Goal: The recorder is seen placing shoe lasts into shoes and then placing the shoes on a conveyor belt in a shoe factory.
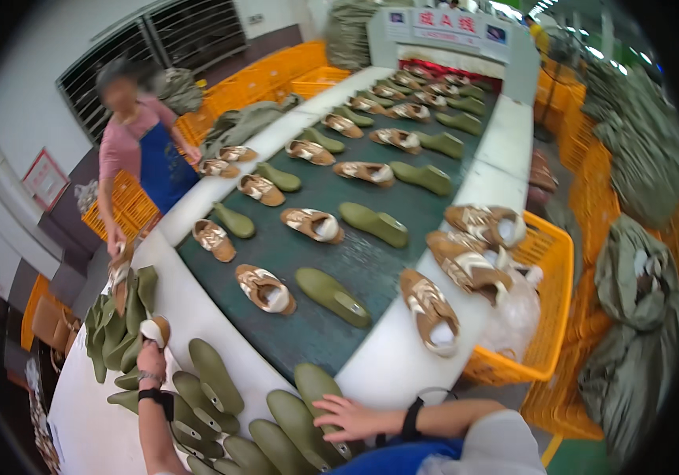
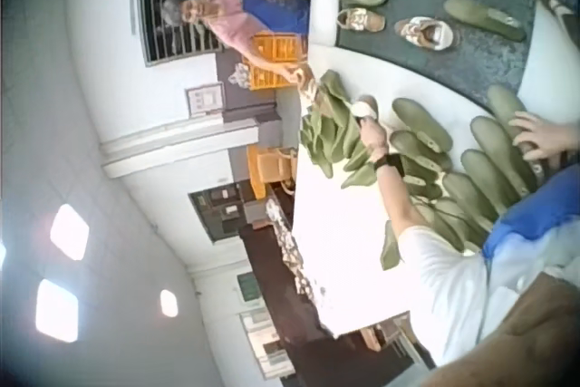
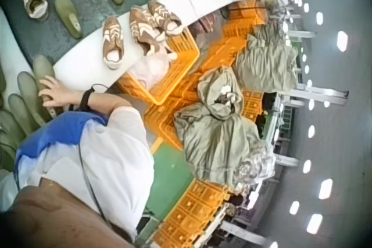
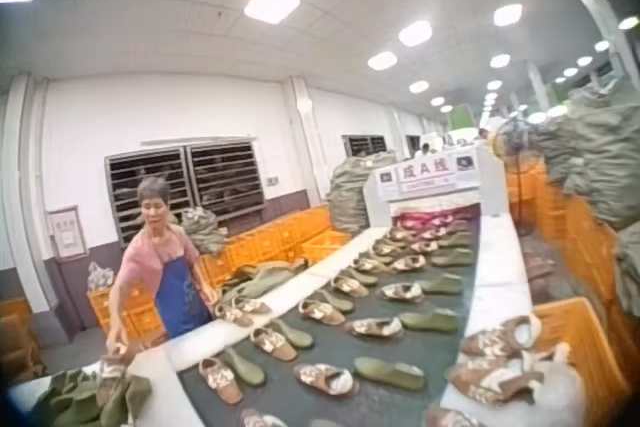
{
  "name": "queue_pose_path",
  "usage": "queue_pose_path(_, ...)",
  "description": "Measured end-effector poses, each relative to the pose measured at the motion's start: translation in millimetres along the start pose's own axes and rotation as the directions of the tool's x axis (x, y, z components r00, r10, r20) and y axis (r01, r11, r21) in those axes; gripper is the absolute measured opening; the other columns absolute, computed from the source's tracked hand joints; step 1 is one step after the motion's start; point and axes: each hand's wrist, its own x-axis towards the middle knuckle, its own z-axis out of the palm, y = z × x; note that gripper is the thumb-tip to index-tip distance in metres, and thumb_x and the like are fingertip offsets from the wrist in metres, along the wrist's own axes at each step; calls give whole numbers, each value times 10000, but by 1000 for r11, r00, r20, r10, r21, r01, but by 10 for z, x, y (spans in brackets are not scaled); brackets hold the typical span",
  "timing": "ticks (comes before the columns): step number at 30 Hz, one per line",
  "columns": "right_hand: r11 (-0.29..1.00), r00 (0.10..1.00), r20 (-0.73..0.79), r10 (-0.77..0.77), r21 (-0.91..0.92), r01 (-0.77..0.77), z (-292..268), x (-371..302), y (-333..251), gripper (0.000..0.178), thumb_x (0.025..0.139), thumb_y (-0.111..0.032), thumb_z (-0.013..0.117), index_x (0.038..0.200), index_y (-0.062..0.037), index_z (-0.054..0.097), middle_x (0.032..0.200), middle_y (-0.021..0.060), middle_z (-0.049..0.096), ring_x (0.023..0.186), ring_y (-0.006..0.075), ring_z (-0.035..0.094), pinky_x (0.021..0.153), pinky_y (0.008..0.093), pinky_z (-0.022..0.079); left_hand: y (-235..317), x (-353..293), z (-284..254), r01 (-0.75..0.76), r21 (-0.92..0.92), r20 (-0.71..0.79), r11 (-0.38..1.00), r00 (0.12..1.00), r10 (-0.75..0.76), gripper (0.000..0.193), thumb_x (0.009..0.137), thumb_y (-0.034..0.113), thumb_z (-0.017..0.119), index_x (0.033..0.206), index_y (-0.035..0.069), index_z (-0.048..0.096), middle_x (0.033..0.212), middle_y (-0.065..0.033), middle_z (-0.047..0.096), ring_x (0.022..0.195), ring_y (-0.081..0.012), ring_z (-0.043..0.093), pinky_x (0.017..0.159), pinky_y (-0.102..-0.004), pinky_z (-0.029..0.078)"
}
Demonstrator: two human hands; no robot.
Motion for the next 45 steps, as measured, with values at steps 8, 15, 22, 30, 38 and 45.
queue_pose_path(8,985,913,-380,-147,-144,99,-1489,337,-931,600,727,-252,668,1269,-172,426,1251,180,399,1018,350,514,824,395,454,2125,-1493,-1276,-699,-58,-284,713,696,659,150,682,58,555,832,68,566,881,-76,538,711,-253,538,590,-369,441)
queue_pose_path(15,953,890,-407,206,-123,-277,-1746,-468,-947,341,696,-173,650,1018,-166,540,1090,97,482,884,293,574,655,394,511,3389,-2125,-1068,-792,-257,-295,554,610,735,151,702,97,547,849,76,569,854,-58,507,734,-228,518,639,-345,434)
queue_pose_path(22,774,858,-127,498,-381,-506,-1432,-1244,-274,179,759,-230,587,894,-114,569,823,110,590,759,316,605,637,415,500,3824,-2519,-609,-731,-540,-77,417,537,840,395,675,60,619,1064,79,549,1265,-158,432,995,-302,538,829,-370,468)
queue_pose_path(30,837,964,-177,199,-482,-261,-1268,-897,-325,458,655,-278,710,1074,-147,581,1182,137,465,1119,353,388,843,486,382,2144,-1851,-490,-336,-440,-50,833,935,351,476,677,156,668,1129,77,541,1218,-176,489,1112,-340,478,935,-397,411)
queue_pose_path(38,797,926,-214,310,-472,-376,-928,-853,66,313,679,-260,648,973,-162,604,1205,99,449,1121,382,373,868,491,374,46,-1114,102,321,-596,126,736,943,-309,505,710,186,620,1190,70,516,1119,-186,582,1075,-333,533,905,-384,421)
queue_pose_path(45,778,900,-170,401,-456,-433,-960,-900,89,348,742,-237,568,1087,-191,556,1247,95,429,1141,343,376,935,470,345,-681,-221,600,515,-350,206,783,857,-472,681,682,107,659,1279,-31,363,1259,-232,456,1183,-364,423,1003,-368,353)
